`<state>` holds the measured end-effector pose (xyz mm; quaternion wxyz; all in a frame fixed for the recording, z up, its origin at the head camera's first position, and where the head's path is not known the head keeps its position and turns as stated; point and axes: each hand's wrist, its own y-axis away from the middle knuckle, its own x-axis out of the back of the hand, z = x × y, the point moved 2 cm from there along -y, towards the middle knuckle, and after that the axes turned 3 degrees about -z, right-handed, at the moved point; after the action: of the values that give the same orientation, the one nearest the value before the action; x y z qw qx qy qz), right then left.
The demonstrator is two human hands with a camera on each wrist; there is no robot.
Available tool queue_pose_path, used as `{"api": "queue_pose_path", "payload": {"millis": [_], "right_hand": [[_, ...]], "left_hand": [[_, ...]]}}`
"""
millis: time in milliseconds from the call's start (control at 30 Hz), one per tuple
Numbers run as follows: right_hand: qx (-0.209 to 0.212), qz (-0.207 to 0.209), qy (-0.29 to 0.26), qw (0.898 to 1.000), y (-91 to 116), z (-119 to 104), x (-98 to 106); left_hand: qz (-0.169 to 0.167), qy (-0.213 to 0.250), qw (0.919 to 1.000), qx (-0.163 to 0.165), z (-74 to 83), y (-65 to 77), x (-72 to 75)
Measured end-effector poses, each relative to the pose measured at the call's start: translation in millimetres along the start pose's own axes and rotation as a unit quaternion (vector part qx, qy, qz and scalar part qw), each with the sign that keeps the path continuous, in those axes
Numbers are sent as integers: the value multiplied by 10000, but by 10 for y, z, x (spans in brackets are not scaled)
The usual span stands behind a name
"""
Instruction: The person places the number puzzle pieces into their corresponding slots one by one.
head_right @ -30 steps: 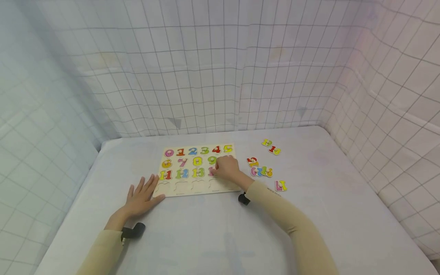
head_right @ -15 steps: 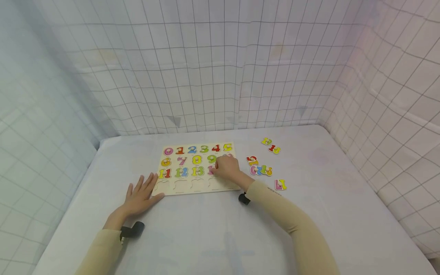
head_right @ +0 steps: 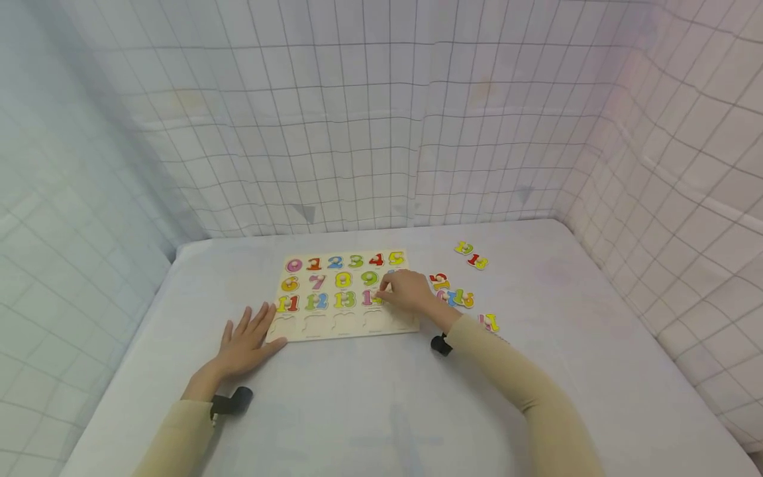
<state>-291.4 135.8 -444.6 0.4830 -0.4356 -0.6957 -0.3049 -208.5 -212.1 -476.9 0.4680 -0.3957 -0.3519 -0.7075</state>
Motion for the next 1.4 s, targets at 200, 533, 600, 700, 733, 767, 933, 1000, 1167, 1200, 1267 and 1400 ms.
{"api": "queue_pose_path", "payload": {"millis": [200,533,600,700,733,767,933,1000,1167,1200,1267,1400], "right_hand": [[-284,40,-82,9996,120,489,279],[-766,-411,-335,9957,324,1124,356],[-711,-442,-289,9961,340,1156,348],[-741,-485,-240,9958,346,1180,336],[-737,-493,-214,9958,346,1181,335],[-754,-496,-192,9957,345,1183,333],[-493,-384,12,9980,327,1163,353],[-247,-317,175,9990,317,1151,363],[237,-208,653,9974,309,1132,386],[274,-188,729,9968,309,1125,395],[308,-141,859,9957,304,1107,415],[420,-81,1093,9931,276,997,460]], "left_hand": [[34,16,10000,43,28,16,15],[5,2,10000,92,21,33,1],[6,12,10000,86,18,27,-5],[-10,19,10000,59,20,19,-15],[-23,-3,10000,68,26,19,-15],[-35,2,10000,70,29,17,-16],[6,-14,10000,83,34,8,-10],[27,-12,10000,73,31,3,-9],[-10,-34,10000,72,19,-7,-25],[-15,-4,10000,54,16,-9,-29],[8,50,10000,25,6,-11,-32],[4,-24,10000,28,-31,-14,-34]]}}
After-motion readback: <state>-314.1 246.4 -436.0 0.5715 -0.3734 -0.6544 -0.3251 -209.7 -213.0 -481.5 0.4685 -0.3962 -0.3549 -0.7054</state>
